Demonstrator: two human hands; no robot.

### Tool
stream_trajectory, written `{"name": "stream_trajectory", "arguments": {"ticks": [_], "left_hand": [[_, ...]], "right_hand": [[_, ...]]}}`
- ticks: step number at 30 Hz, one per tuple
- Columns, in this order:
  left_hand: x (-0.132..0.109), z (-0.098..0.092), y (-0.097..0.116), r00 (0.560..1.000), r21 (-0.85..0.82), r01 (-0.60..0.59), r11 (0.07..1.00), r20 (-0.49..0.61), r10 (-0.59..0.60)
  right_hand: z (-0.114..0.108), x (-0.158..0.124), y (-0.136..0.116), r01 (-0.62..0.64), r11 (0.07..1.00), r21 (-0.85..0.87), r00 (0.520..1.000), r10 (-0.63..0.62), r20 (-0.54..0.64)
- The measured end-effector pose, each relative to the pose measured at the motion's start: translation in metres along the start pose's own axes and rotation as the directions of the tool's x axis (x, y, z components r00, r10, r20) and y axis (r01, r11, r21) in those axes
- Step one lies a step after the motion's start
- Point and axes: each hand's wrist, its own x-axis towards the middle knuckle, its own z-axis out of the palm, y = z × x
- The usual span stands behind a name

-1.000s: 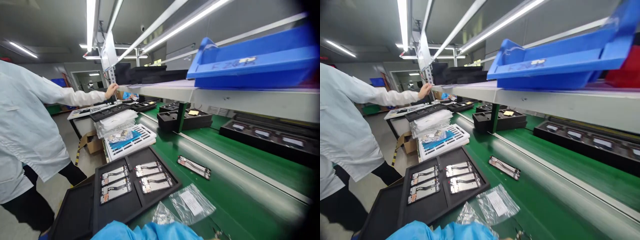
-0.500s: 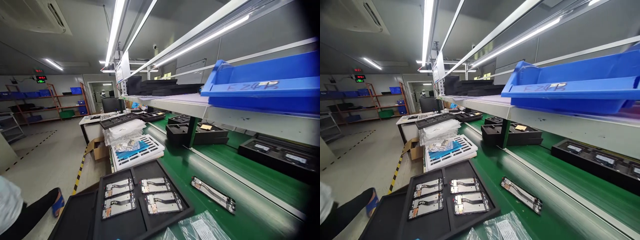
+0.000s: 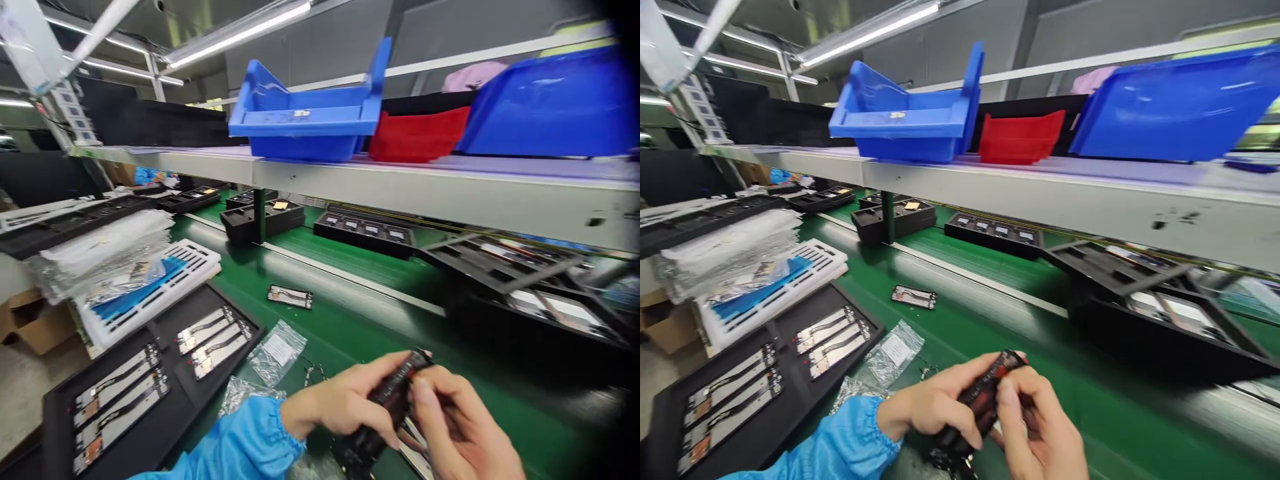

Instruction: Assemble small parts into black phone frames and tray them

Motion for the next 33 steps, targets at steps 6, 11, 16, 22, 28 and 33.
{"name": "stream_trajectory", "arguments": {"ticks": [6, 11, 16, 22, 28, 33], "left_hand": [[-0.011, 0.006, 0.013, 0.999, -0.186, 0.039, 0.982, 0.019, -0.036], [-0.009, 0.003, 0.008, 1.0, -0.326, 0.005, 0.945, -0.002, -0.006], [-0.01, -0.001, -0.003, 0.999, -0.375, -0.047, 0.926, -0.035, 0.036], [-0.009, 0.002, 0.002, 0.996, -0.358, 0.005, 0.934, 0.087, 0.028], [-0.012, -0.002, 0.013, 0.986, -0.211, 0.099, 0.973, 0.153, -0.067], [-0.015, -0.009, 0.01, 0.99, -0.058, 0.05, 0.997, 0.132, -0.042]], "right_hand": [[0.002, 0.003, -0.011, -0.029, 0.999, 0.033, 0.998, 0.028, 0.051], [-0.003, -0.005, -0.013, -0.012, 0.999, -0.031, 0.999, 0.011, -0.035], [-0.002, 0.0, -0.026, 0.201, 0.946, -0.255, 0.978, -0.21, -0.01], [0.0, 0.007, -0.037, 0.269, 0.928, -0.258, 0.962, -0.271, 0.03], [-0.009, 0.008, -0.029, 0.264, 0.937, -0.23, 0.964, -0.249, 0.092], [-0.008, 0.005, -0.03, 0.334, 0.903, -0.271, 0.941, -0.337, 0.034]]}}
